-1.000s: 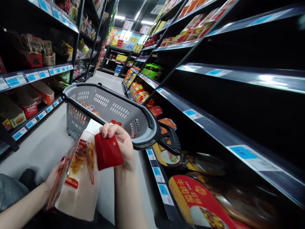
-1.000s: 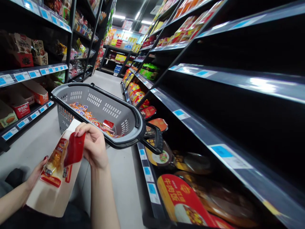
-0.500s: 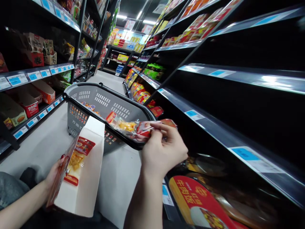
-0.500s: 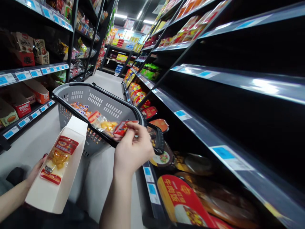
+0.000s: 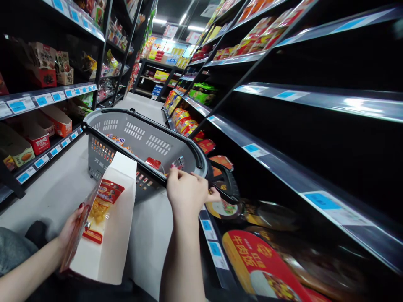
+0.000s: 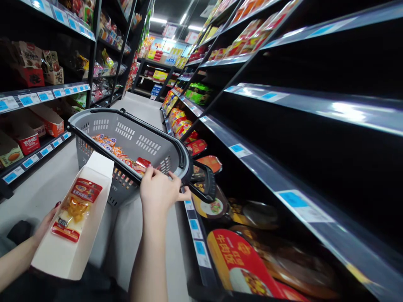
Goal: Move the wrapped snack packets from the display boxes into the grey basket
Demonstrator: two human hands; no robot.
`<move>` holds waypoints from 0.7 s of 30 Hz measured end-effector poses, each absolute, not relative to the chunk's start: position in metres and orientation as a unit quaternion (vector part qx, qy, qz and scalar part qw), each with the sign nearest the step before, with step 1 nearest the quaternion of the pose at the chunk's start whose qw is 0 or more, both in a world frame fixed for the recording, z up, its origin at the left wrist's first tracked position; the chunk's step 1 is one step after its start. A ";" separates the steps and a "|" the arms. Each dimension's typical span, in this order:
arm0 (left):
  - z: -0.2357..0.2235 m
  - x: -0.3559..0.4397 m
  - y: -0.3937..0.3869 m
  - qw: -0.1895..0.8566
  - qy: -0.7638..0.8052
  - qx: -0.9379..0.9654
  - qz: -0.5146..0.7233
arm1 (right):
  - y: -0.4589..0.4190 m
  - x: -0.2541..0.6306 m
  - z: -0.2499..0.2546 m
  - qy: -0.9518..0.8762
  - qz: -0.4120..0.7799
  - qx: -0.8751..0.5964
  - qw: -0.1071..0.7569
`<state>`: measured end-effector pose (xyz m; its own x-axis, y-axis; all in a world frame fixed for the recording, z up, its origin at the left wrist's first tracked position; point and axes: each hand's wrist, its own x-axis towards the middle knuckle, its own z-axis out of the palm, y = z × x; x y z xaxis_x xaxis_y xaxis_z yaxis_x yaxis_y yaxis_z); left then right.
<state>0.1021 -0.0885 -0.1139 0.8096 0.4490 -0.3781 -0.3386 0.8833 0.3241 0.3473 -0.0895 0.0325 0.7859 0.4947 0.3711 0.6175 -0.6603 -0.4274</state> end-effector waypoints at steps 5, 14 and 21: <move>-0.109 0.103 -0.089 0.956 0.180 0.114 0.201 | -0.089 0.348 0.029 -0.321 -0.072 -0.917 0.226; -0.123 0.100 -0.087 0.949 0.190 0.111 0.225 | -0.116 0.323 0.056 -0.567 0.021 -0.684 0.458; -0.107 0.108 -0.088 0.910 0.276 0.048 0.307 | -0.118 0.250 0.045 -0.729 0.078 -0.672 0.103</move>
